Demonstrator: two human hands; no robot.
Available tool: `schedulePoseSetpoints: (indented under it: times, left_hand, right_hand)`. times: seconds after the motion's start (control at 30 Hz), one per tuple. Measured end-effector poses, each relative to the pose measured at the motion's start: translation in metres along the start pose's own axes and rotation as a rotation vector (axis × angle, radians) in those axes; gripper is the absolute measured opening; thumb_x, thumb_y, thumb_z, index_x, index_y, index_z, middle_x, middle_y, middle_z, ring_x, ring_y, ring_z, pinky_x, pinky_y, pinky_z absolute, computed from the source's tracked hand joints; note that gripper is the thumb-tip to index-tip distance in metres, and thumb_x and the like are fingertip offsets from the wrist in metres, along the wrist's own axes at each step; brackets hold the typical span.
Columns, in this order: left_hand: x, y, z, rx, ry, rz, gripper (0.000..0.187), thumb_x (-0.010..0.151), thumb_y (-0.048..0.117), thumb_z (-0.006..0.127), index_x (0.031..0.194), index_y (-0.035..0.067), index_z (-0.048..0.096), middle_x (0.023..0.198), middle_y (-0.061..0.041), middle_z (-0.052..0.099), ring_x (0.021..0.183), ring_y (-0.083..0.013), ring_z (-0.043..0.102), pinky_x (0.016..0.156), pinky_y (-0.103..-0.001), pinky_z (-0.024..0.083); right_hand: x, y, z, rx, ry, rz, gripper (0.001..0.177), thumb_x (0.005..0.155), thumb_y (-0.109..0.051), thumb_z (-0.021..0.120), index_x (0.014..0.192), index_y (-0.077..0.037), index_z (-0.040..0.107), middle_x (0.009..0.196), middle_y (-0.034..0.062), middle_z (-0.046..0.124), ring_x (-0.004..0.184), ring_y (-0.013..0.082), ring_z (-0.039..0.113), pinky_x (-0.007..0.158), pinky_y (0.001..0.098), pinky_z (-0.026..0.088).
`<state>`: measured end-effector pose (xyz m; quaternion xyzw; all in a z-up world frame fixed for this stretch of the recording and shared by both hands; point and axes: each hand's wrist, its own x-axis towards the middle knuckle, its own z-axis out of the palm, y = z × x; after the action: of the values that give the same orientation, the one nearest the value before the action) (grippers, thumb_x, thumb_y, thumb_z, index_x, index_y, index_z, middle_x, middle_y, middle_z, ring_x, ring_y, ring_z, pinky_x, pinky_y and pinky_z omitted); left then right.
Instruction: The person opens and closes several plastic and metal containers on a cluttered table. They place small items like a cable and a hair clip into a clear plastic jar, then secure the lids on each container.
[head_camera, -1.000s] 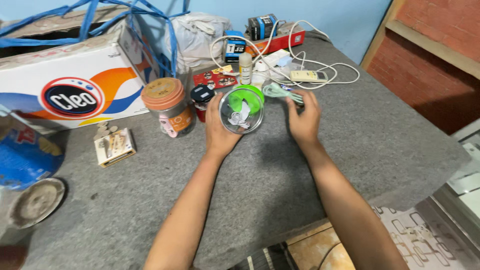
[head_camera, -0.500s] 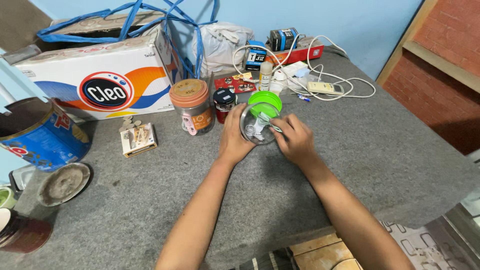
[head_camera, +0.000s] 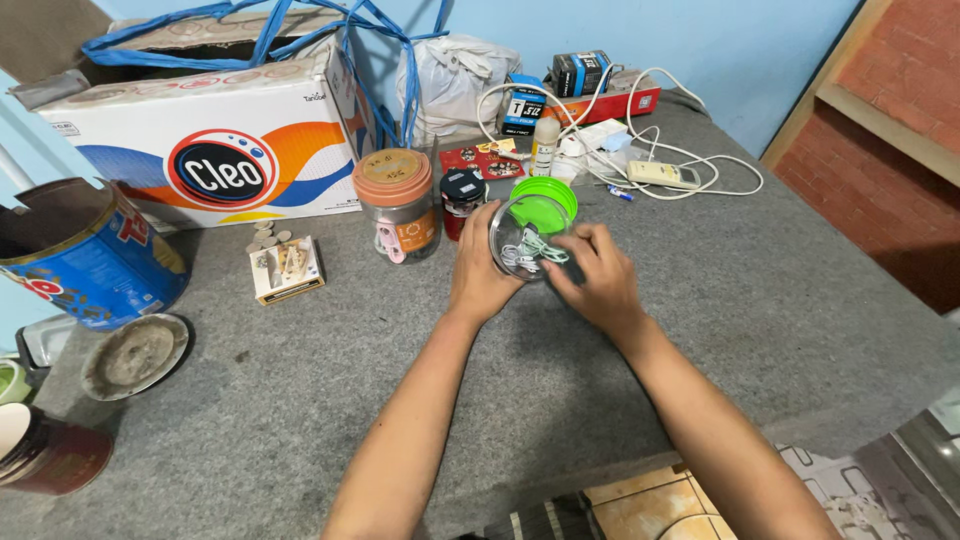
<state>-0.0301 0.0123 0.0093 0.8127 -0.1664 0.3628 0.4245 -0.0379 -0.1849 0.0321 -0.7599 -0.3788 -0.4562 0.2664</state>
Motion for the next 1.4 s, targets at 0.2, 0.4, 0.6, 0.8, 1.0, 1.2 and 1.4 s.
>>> schedulePoseSetpoints:
  times: [0.2, 0.4, 0.6, 0.8, 1.0, 1.2, 1.4]
  left_hand:
    - [-0.002, 0.0, 0.0, 0.036, 0.006, 0.031, 0.101, 0.062, 0.023, 0.094, 0.147, 0.006, 0.04, 0.148, -0.02, 0.048, 0.138, -0.0411, 0.047, 0.115, -0.047, 0.041]
    - [-0.003, -0.004, 0.001, 0.038, 0.007, 0.057, 0.102, 0.062, 0.023, 0.093, 0.147, 0.006, 0.039, 0.148, -0.02, 0.048, 0.14, -0.0405, 0.046, 0.117, -0.048, 0.04]
    - [-0.003, -0.008, 0.004, 0.08, -0.005, 0.09, 0.098, 0.064, 0.023, 0.092, 0.146, 0.007, 0.04, 0.15, -0.019, 0.048, 0.143, -0.0394, 0.045, 0.118, -0.049, 0.038]
    - [-0.003, -0.004, 0.002, 0.078, -0.011, 0.077, 0.1, 0.064, 0.024, 0.092, 0.147, 0.006, 0.04, 0.149, -0.019, 0.048, 0.143, -0.0393, 0.044, 0.119, -0.049, 0.037]
    - [-0.001, -0.002, 0.0, -0.02, 0.01, -0.049, 0.104, 0.059, 0.026, 0.096, 0.146, 0.006, 0.041, 0.145, -0.019, 0.05, 0.137, -0.0389, 0.049, 0.116, -0.046, 0.042]
    - [0.0, -0.005, 0.003, -0.045, 0.085, -0.031, 0.105, 0.058, 0.024, 0.097, 0.144, 0.004, 0.042, 0.139, -0.019, 0.055, 0.133, -0.0384, 0.053, 0.113, -0.045, 0.044]
    - [0.0, -0.004, 0.004, -0.058, 0.084, -0.065, 0.102, 0.058, 0.024, 0.096, 0.143, 0.004, 0.044, 0.136, -0.019, 0.058, 0.13, -0.0372, 0.056, 0.11, -0.044, 0.046]
  right_hand:
    - [-0.004, 0.003, -0.002, -0.014, 0.072, -0.014, 0.023, 0.084, -0.009, 0.086, 0.104, -0.005, 0.074, 0.093, 0.0086, 0.066, 0.08, 0.0243, 0.067, 0.068, 0.0354, 0.054]
    - [0.0, -0.001, -0.001, -0.049, 0.08, -0.099, 0.028, 0.08, -0.011, 0.089, 0.105, -0.007, 0.076, 0.092, 0.0065, 0.066, 0.08, 0.0229, 0.065, 0.067, 0.0352, 0.053]
    - [0.002, -0.005, 0.004, -0.103, 0.059, -0.064, 0.027, 0.079, -0.012, 0.089, 0.104, -0.009, 0.078, 0.095, 0.0048, 0.07, 0.079, 0.0227, 0.065, 0.067, 0.0348, 0.053]
    - [0.002, -0.002, 0.005, -0.083, 0.035, -0.04, 0.023, 0.082, -0.018, 0.089, 0.096, -0.011, 0.073, 0.103, 0.0021, 0.07, 0.087, 0.0211, 0.065, 0.072, 0.0332, 0.053]
    - [-0.009, 0.009, 0.0, 0.01, 0.043, 0.067, 0.022, 0.09, -0.017, 0.074, 0.11, -0.008, 0.075, 0.107, 0.0122, 0.06, 0.09, 0.0279, 0.061, 0.074, 0.0384, 0.051]
    - [-0.014, 0.038, 0.012, -0.076, -0.043, 0.389, 0.031, 0.1, -0.019, 0.066, 0.129, -0.008, 0.066, 0.126, 0.0195, 0.055, 0.121, 0.039, 0.054, 0.104, 0.0484, 0.045]
    - [-0.023, 0.056, 0.036, -0.226, -0.345, 0.403, 0.046, 0.093, -0.024, 0.067, 0.138, -0.018, 0.066, 0.149, 0.0282, 0.039, 0.138, 0.047, 0.037, 0.109, 0.0592, 0.031]
